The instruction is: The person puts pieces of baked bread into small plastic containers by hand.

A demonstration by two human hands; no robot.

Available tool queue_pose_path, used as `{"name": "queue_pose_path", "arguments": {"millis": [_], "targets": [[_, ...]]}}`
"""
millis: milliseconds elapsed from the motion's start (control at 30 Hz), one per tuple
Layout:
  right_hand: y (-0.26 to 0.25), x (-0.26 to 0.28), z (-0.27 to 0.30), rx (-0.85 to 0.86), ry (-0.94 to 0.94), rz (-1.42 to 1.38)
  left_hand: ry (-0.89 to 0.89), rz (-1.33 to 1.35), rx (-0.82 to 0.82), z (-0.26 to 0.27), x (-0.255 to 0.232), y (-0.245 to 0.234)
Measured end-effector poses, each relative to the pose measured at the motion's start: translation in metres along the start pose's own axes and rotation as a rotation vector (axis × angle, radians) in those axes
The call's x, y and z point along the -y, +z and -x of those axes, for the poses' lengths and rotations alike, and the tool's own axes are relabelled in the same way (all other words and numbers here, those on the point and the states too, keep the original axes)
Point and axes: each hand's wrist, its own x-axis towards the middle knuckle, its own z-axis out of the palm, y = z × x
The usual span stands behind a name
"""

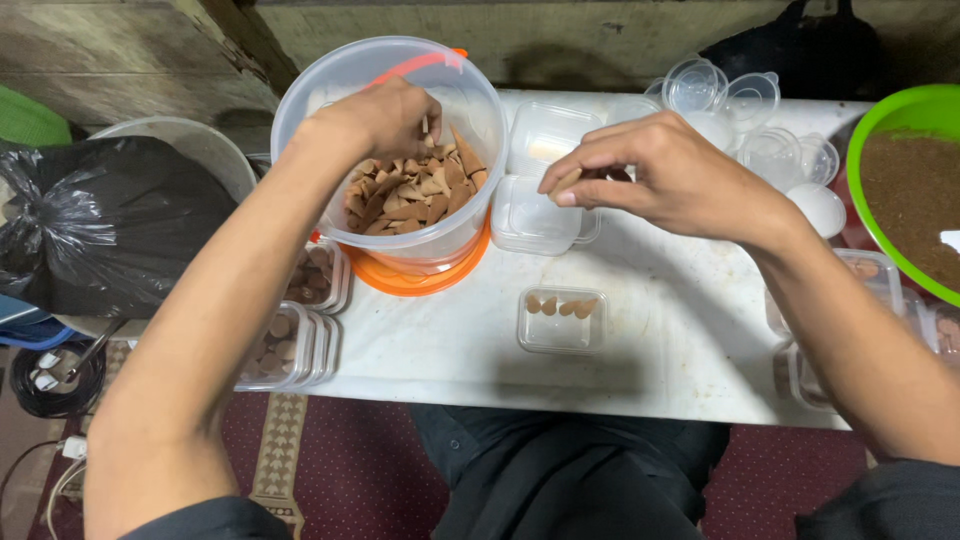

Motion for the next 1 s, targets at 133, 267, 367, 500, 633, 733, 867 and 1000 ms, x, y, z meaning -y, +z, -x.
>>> {"name": "queue_pose_path", "arguments": {"millis": [133, 267, 367, 500, 633, 733, 867, 1000], "targets": [[0.009, 0.002, 0.036, -0.102, 0.104, -0.063, 0.054, 0.141, -0.160, 0.056, -0.017, -0.016], [0.025, -0.004, 0.065, -0.169, 0.083, -0.172, 0.159, 0.182, -0.318, 0.118, -0.049, -0.011], [0.040, -0.008, 0.084, -0.240, 0.107, -0.115, 0.604, 0.268, -0.573, 0.150, -0.077, 0.002], [0.060, -0.013, 0.100, -0.323, 0.242, -0.207, 0.675, 0.406, -0.642, 0.163, -0.106, 0.045], [0.079, -0.016, 0.110, -0.365, 0.259, -0.202, 0.591, 0.622, -0.553, 0.148, -0.120, 0.088], [0.097, -0.021, 0.111, -0.376, 0.254, -0.173, 0.470, 0.713, -0.536, 0.126, -0.121, 0.120], [0.118, -0.027, 0.113, -0.347, 0.274, -0.113, 0.403, 0.685, -0.532, 0.108, -0.126, 0.148], [0.134, -0.027, 0.110, -0.317, 0.290, -0.016, 0.282, 0.746, -0.526, 0.101, -0.133, 0.167]]}}
